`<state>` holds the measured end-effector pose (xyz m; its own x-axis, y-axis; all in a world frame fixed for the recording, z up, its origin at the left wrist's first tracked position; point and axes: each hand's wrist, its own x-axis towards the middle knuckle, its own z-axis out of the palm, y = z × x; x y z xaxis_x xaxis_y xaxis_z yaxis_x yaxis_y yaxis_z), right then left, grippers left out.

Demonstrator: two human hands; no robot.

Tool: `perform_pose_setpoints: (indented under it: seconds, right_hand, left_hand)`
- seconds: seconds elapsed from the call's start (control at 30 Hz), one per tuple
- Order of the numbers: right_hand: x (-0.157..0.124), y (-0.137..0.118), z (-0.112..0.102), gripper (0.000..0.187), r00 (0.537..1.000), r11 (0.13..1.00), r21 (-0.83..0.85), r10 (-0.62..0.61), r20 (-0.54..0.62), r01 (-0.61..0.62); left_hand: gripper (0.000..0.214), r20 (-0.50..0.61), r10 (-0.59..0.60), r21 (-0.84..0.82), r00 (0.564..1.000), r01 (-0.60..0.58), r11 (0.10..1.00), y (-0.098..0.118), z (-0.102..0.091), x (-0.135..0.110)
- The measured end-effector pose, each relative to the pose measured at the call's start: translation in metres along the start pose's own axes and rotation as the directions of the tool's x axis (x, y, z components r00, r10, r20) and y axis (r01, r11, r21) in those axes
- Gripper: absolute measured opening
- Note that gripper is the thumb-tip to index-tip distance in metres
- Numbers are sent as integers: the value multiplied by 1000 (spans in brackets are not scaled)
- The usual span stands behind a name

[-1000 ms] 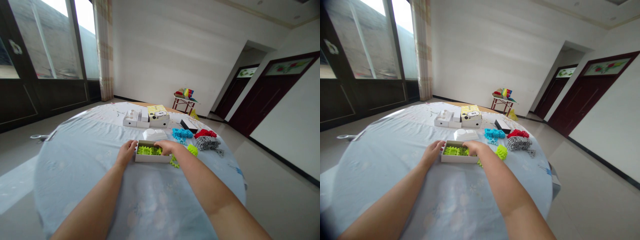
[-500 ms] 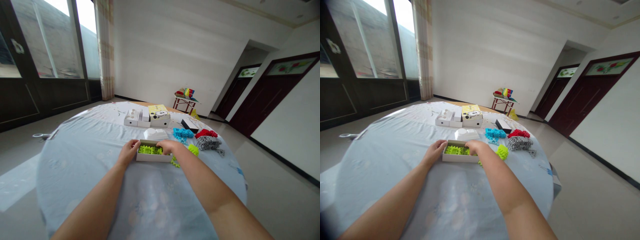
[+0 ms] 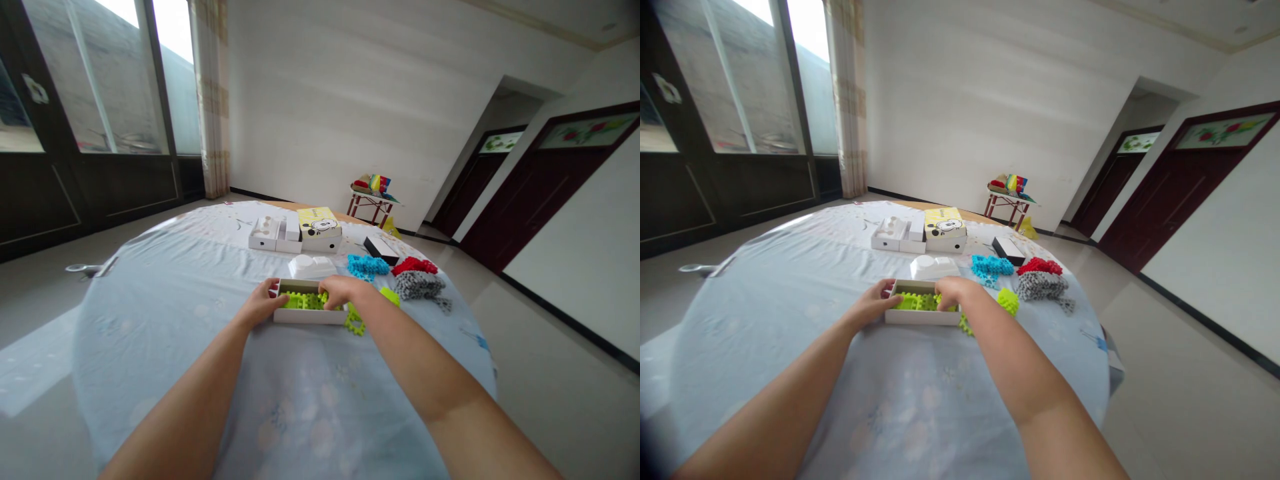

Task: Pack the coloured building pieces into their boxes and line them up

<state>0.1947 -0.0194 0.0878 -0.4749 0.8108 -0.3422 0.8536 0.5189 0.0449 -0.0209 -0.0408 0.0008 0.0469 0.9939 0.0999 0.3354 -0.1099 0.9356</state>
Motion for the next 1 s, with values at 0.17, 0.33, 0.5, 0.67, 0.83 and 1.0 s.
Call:
perform_pose_setpoints:
  seconds: [0.17, 0.33, 0.5, 0.67, 0.83, 1.0]
  right_hand:
    - [0, 3, -2, 43, 997, 998, 33, -51, -58, 53]
    - [6, -4, -1, 27, 983, 993, 85, -71, -172, 86]
    - [7, -11, -5, 40, 985, 977, 174, -102, -142, 127]
    - [3, -2, -6, 48, 986, 939, 300, -153, -71, 167]
    - [3, 9, 1, 64, 977, 890, 407, -212, -31, 206]
    - [3, 7, 8, 63, 975, 915, 340, -194, -108, 220]
  left_hand:
    - [55, 11, 4, -9, 1000, -4, 1000, -3, 1, 2]
    - [52, 8, 7, -6, 1000, -7, 1000, 1, 1, 0]
    - [49, -2, 8, -6, 1000, -8, 1000, 7, 0, -3]
    - [49, -9, 8, -5, 1000, -8, 1000, 6, 0, -3]
    - [51, -14, 4, -10, 1000, -4, 1000, 3, 1, -2]
    - [52, -8, 9, 13, 1000, -9, 1000, 2, 0, -2]
